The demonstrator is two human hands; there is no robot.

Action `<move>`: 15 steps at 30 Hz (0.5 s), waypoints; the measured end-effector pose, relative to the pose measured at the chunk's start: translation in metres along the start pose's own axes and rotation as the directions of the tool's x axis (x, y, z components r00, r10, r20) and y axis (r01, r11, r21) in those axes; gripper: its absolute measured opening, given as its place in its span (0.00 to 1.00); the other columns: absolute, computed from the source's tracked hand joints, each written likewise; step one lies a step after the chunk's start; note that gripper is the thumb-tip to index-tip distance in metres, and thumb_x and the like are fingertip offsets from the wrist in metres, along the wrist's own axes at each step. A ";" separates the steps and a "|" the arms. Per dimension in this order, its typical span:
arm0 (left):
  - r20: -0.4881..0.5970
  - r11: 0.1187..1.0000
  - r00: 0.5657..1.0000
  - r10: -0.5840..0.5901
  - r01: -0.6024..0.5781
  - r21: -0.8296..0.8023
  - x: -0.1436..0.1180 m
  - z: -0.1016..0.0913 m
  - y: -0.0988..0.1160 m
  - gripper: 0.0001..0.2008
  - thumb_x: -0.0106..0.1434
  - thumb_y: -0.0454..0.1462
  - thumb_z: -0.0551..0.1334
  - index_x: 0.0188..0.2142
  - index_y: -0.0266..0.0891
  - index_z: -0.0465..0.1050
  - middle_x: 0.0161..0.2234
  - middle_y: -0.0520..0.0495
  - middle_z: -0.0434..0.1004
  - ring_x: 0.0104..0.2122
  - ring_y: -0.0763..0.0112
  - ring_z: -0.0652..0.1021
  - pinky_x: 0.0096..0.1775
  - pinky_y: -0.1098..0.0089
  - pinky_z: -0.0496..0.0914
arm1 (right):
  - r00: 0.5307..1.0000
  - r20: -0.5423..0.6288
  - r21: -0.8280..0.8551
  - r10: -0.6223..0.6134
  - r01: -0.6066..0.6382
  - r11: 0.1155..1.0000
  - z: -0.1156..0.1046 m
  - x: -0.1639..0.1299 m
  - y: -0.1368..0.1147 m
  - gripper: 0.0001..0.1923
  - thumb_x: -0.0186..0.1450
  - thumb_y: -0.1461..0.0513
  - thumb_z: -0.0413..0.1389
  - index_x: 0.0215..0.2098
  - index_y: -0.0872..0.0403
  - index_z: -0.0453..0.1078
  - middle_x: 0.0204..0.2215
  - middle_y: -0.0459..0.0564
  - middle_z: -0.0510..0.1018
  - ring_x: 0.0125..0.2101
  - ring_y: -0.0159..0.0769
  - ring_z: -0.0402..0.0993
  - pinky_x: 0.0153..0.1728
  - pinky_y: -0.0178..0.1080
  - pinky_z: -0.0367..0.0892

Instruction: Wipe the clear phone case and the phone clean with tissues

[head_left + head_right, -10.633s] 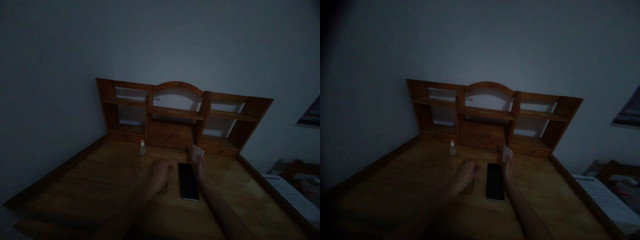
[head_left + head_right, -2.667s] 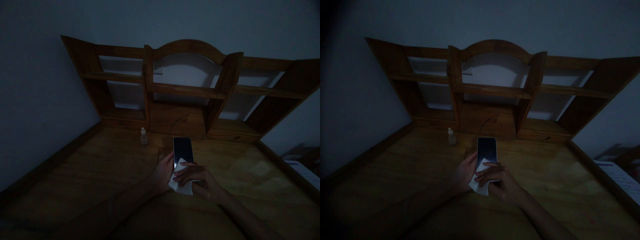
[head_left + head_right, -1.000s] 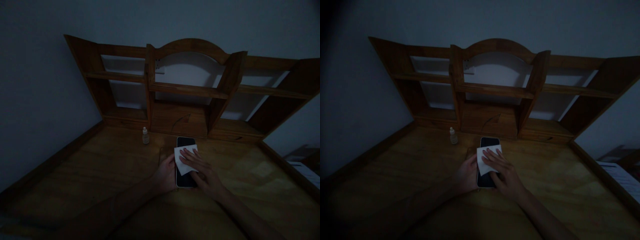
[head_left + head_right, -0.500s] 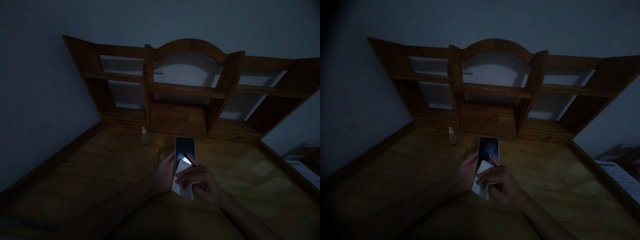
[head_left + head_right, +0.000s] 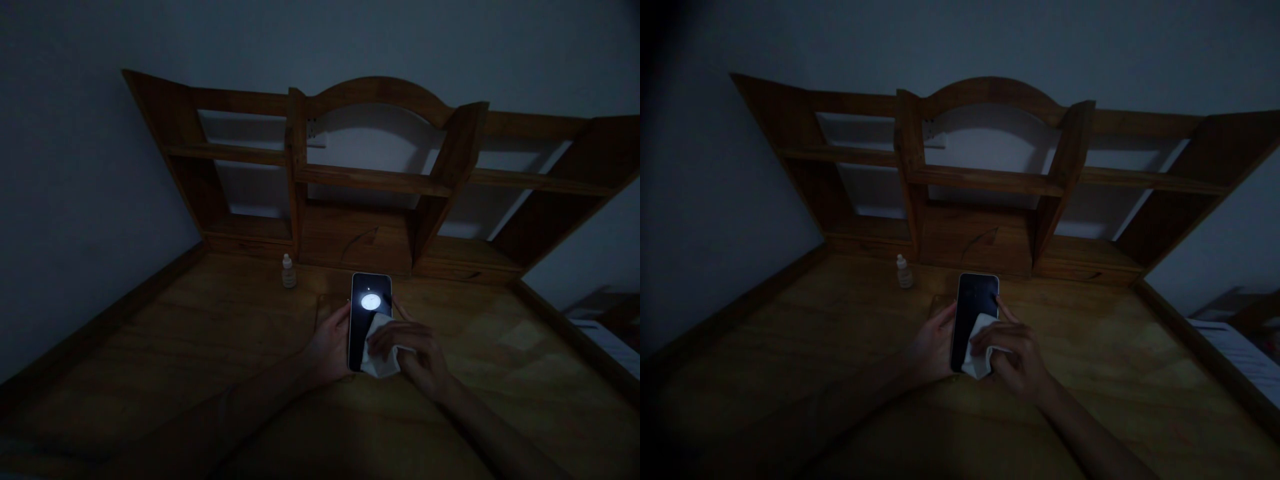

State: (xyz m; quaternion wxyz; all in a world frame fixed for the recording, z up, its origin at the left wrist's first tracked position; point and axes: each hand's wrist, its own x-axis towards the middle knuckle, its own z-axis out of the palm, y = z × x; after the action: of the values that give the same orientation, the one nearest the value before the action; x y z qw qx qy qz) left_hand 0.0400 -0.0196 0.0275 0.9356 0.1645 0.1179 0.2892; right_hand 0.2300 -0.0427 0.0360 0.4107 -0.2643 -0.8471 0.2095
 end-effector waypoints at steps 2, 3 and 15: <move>-0.007 1.000 1.000 -0.001 0.001 -0.002 0.000 -0.002 0.000 0.24 0.69 0.50 0.50 0.42 0.36 0.78 0.31 0.44 0.77 0.36 0.60 0.77 0.47 0.60 0.66 | 0.999 -0.044 -0.027 0.006 -0.007 1.000 -0.001 -0.002 0.003 0.13 0.63 0.67 0.47 0.32 0.50 0.74 0.34 0.48 0.83 0.39 0.41 0.81 0.66 0.58 0.46; -0.008 1.000 1.000 0.000 -0.001 -0.003 -0.001 -0.003 0.000 0.24 0.69 0.50 0.50 0.43 0.36 0.77 0.33 0.43 0.78 0.38 0.59 0.77 0.48 0.59 0.66 | 0.998 -0.069 -0.044 0.010 -0.013 0.999 -0.001 -0.003 0.005 0.14 0.64 0.67 0.47 0.33 0.50 0.75 0.35 0.48 0.83 0.40 0.42 0.81 0.66 0.59 0.46; 0.028 0.999 1.000 0.012 -0.011 -0.044 -0.002 -0.010 0.000 0.23 0.69 0.48 0.52 0.55 0.38 0.72 0.45 0.41 0.79 0.49 0.58 0.76 0.56 0.58 0.61 | 0.964 -0.264 -0.291 0.033 -0.113 0.950 0.000 0.001 0.017 0.21 0.71 0.65 0.47 0.59 0.47 0.68 0.60 0.48 0.71 0.62 0.43 0.64 0.68 0.59 0.42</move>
State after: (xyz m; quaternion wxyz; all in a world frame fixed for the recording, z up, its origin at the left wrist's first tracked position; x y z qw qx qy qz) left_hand 0.0353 -0.0181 0.0188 0.9389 0.1489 0.0973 0.2946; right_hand 0.2345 -0.0292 0.0268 0.4630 -0.3803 -0.7986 0.0564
